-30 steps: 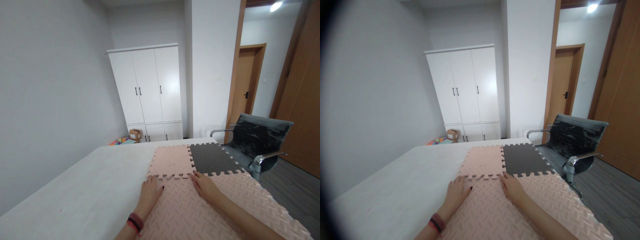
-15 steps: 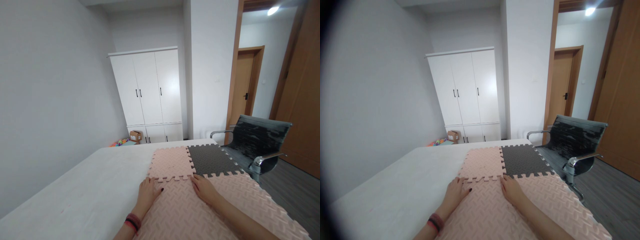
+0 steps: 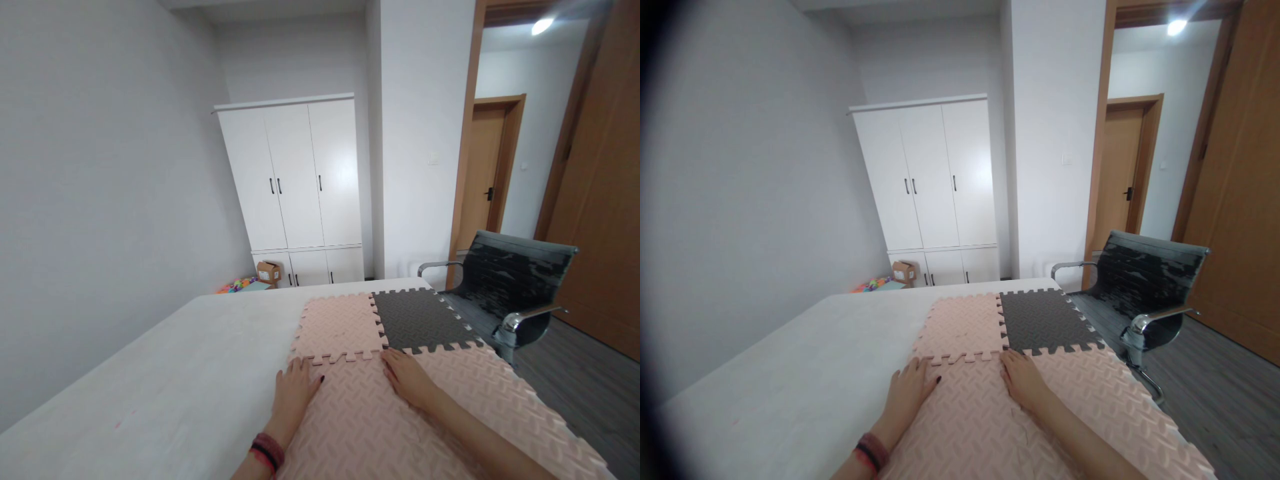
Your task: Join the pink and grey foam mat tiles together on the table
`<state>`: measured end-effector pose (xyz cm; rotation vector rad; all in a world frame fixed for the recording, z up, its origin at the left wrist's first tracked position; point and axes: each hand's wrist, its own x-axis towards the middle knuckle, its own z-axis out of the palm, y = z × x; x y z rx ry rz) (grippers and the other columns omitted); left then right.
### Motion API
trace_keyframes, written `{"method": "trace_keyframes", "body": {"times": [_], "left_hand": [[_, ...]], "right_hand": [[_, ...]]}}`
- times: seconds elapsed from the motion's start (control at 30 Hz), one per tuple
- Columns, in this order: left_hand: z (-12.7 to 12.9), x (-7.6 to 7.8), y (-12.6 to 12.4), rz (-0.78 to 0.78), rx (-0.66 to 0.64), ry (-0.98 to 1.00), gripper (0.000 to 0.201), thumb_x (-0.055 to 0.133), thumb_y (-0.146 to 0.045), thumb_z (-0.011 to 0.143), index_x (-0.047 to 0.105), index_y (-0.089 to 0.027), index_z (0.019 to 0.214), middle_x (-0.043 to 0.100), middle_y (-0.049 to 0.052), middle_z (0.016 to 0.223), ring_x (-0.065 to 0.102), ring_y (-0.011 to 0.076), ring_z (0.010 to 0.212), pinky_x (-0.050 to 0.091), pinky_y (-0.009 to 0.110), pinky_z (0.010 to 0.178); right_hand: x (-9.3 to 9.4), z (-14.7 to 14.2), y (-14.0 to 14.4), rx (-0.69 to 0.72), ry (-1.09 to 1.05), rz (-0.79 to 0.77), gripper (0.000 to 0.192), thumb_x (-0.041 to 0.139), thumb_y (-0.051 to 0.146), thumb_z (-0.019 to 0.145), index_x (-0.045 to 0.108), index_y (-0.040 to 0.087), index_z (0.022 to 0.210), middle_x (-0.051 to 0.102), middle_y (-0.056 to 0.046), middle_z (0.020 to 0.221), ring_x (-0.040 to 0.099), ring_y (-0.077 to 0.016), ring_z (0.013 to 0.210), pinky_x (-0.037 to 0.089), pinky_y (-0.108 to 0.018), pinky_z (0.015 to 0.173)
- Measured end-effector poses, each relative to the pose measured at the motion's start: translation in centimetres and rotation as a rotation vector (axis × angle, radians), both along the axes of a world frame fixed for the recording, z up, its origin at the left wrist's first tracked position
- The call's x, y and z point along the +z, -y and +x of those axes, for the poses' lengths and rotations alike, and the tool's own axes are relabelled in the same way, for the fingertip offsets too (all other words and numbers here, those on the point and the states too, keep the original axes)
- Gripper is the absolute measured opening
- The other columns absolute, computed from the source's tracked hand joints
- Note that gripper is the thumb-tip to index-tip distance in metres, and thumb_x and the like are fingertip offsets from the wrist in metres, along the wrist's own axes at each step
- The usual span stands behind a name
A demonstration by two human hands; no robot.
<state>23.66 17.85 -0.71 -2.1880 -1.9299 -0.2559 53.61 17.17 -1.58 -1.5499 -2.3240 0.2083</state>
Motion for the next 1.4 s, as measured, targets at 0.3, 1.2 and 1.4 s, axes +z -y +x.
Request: {"method": "trace_keyframes", "body": {"times": [0.3,1.2,1.4], "left_hand": [[-0.2,0.2,-0.2,-0.014,-0.073,-0.028,0.049,0.035,-0.045,0.088,0.061,-0.010,0.112,0.065,0.017,0.108,0.055,0.0308,0.108,0.033,0.050,0.099],[4.1,0.3,0.8,-0.068,-0.240,0.035,0.044,0.028,-0.034,0.090,0.053,-0.023,0.125,0.061,0.013,0.115,0.052,0.0289,0.107,0.034,0.048,0.097],[4.9,1.7,0.8,-0.109,-0.224,0.050,0.044,0.032,-0.037,0.087,0.058,-0.019,0.117,0.064,0.016,0.109,0.057,0.0314,0.102,0.038,0.052,0.091]], "right_hand": [[0.0,-0.5,0.0,-0.020,0.055,-0.004,0.044,0.032,0.024,0.090,0.051,0.015,0.129,0.052,-0.010,0.134,0.042,-0.0249,0.127,0.032,-0.042,0.105],[1.9,-0.3,-2.6,0.024,0.083,-0.026,0.034,0.038,0.031,0.086,0.062,0.015,0.104,0.062,-0.014,0.115,0.057,-0.0266,0.108,0.033,-0.044,0.098],[1.7,-0.5,-2.3,0.009,0.068,-0.029,0.035,0.044,0.024,0.076,0.059,0.014,0.107,0.062,-0.014,0.114,0.056,-0.0272,0.108,0.028,-0.048,0.103]]}}
